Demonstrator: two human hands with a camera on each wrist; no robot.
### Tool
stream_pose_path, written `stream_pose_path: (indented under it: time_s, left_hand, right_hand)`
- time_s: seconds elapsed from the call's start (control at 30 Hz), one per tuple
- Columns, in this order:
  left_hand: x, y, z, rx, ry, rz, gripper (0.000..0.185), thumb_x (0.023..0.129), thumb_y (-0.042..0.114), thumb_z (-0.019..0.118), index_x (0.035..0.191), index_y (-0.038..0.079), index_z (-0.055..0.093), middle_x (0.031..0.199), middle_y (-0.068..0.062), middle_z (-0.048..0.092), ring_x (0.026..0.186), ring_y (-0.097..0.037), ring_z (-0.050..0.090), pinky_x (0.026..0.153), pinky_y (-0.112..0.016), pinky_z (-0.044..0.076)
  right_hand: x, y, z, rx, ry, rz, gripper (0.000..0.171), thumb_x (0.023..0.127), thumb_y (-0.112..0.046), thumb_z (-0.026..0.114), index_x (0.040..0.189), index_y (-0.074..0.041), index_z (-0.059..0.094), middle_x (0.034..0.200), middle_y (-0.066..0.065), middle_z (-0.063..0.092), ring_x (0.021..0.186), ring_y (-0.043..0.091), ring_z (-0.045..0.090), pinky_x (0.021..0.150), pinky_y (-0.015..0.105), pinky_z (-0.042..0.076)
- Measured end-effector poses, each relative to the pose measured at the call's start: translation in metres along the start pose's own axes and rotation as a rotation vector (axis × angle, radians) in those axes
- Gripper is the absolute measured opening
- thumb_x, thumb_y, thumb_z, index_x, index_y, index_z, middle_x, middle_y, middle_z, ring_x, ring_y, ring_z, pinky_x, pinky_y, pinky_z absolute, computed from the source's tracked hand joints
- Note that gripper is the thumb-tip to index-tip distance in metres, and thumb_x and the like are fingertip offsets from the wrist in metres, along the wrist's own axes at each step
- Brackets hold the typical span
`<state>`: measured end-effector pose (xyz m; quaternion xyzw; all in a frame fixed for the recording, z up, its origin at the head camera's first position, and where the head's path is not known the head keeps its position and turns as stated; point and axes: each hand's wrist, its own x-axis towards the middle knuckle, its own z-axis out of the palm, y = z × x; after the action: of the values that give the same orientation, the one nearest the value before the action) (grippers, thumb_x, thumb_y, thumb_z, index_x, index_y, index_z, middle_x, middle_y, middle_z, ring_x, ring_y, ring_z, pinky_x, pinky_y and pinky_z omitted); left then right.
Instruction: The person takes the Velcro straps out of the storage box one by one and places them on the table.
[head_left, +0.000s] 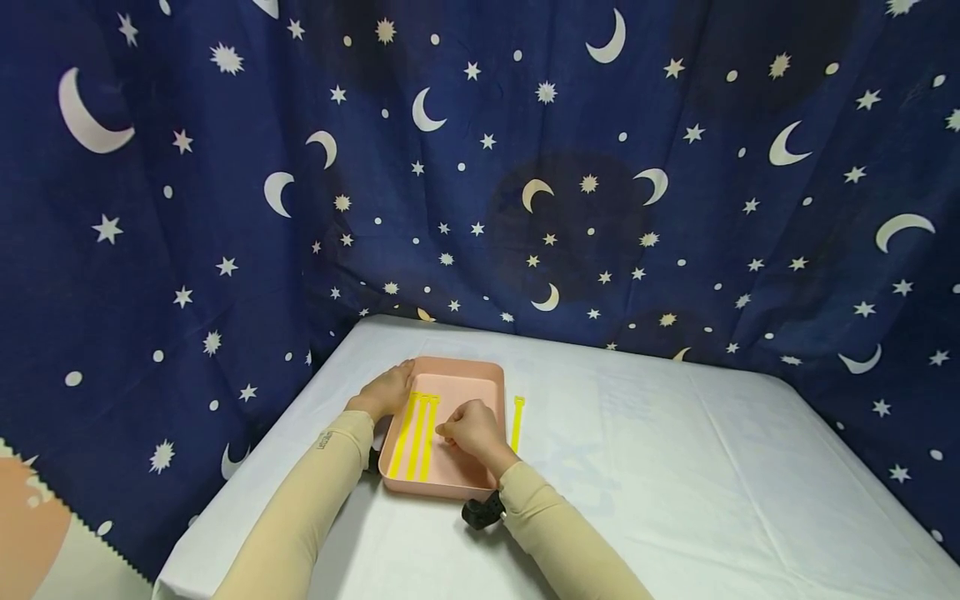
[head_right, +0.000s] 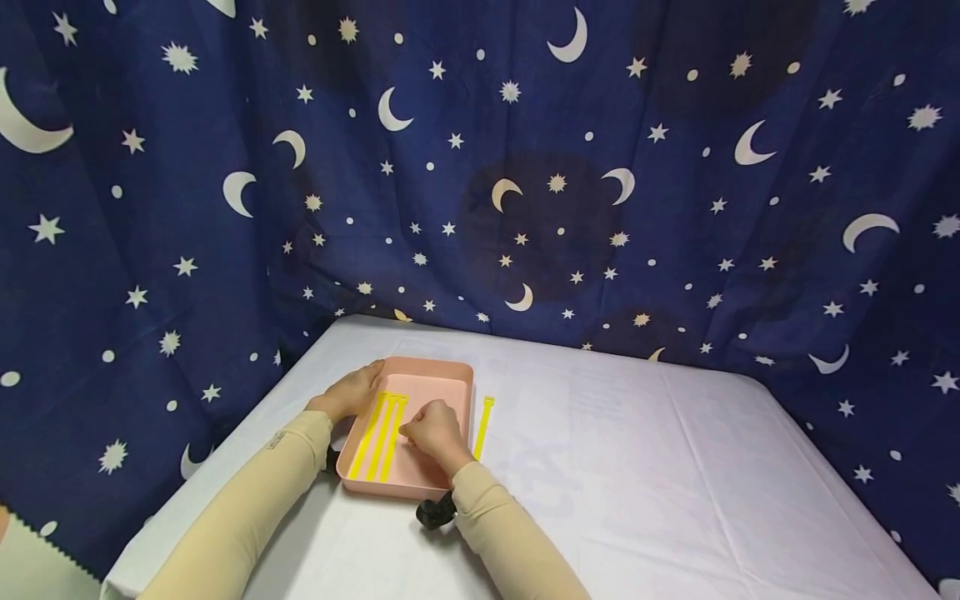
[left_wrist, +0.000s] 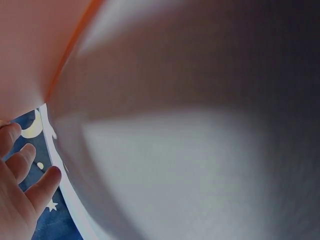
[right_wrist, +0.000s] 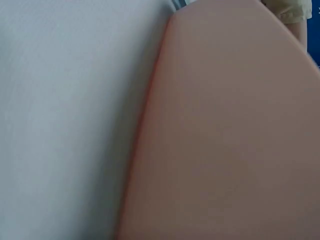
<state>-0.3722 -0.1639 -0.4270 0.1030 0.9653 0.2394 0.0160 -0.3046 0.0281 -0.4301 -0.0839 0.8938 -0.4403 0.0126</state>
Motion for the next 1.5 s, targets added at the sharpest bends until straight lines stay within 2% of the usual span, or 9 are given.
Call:
stream_pose_path:
  time_s: [0.33, 0.5, 0.97, 1.27, 1.5]
  left_hand:
    - [0.001, -0.001, 0.001, 0.009, 0.001, 0.002, 0.053, 0.110, 0.024, 0.033, 0.157, 0.000, 0.026, 0.163, -0.018, 0.030, 0.151, -0.035, 0.030, 0.127, -0.048, 0.025]
    - [0.003, -0.003, 0.002, 0.011, -0.001, 0.010, 0.053, 0.110, 0.023, 0.034, 0.157, -0.001, 0.027, 0.163, -0.019, 0.030, 0.151, -0.036, 0.030, 0.127, -0.049, 0.025]
    - [0.003, -0.002, -0.001, 0.004, 0.002, 0.033, 0.054, 0.110, 0.024, 0.033, 0.156, -0.003, 0.026, 0.163, -0.020, 0.030, 0.151, -0.036, 0.029, 0.127, -0.048, 0.024]
    - [0.003, -0.002, 0.001, 0.006, 0.009, 0.032, 0.053, 0.110, 0.022, 0.033, 0.156, -0.004, 0.027, 0.162, -0.021, 0.030, 0.151, -0.037, 0.030, 0.127, -0.049, 0.024]
    - [0.004, -0.001, 0.001, 0.016, 0.003, 0.025, 0.054, 0.110, 0.024, 0.032, 0.156, -0.003, 0.026, 0.163, -0.020, 0.030, 0.151, -0.037, 0.030, 0.127, -0.049, 0.024]
  right_hand:
    - [-0.002, 0.003, 0.009, -0.057, -0.017, -0.019, 0.029, 0.080, -0.014, 0.083, 0.057, -0.004, 0.069, 0.048, -0.001, 0.061, 0.044, 0.009, 0.047, 0.042, 0.018, 0.034]
    - [-0.002, 0.002, 0.012, -0.078, -0.022, -0.035, 0.031, 0.079, -0.014, 0.084, 0.055, -0.004, 0.067, 0.046, 0.000, 0.060, 0.040, 0.009, 0.047, 0.042, 0.019, 0.036]
    - [-0.001, -0.007, 0.022, -0.141, -0.015, -0.024, 0.035, 0.073, -0.013, 0.087, 0.049, -0.009, 0.062, 0.038, -0.006, 0.045, 0.036, 0.008, 0.043, 0.041, 0.020, 0.035]
    - [-0.001, -0.010, 0.026, -0.248, 0.022, -0.032, 0.043, 0.073, -0.015, 0.087, 0.049, -0.012, 0.051, 0.044, -0.006, 0.039, 0.050, 0.014, 0.039, 0.050, 0.022, 0.037]
    - [-0.001, -0.010, 0.025, -0.275, 0.032, -0.015, 0.050, 0.076, -0.010, 0.082, 0.050, -0.016, 0.040, 0.048, -0.006, 0.030, 0.047, 0.014, 0.034, 0.045, 0.022, 0.032]
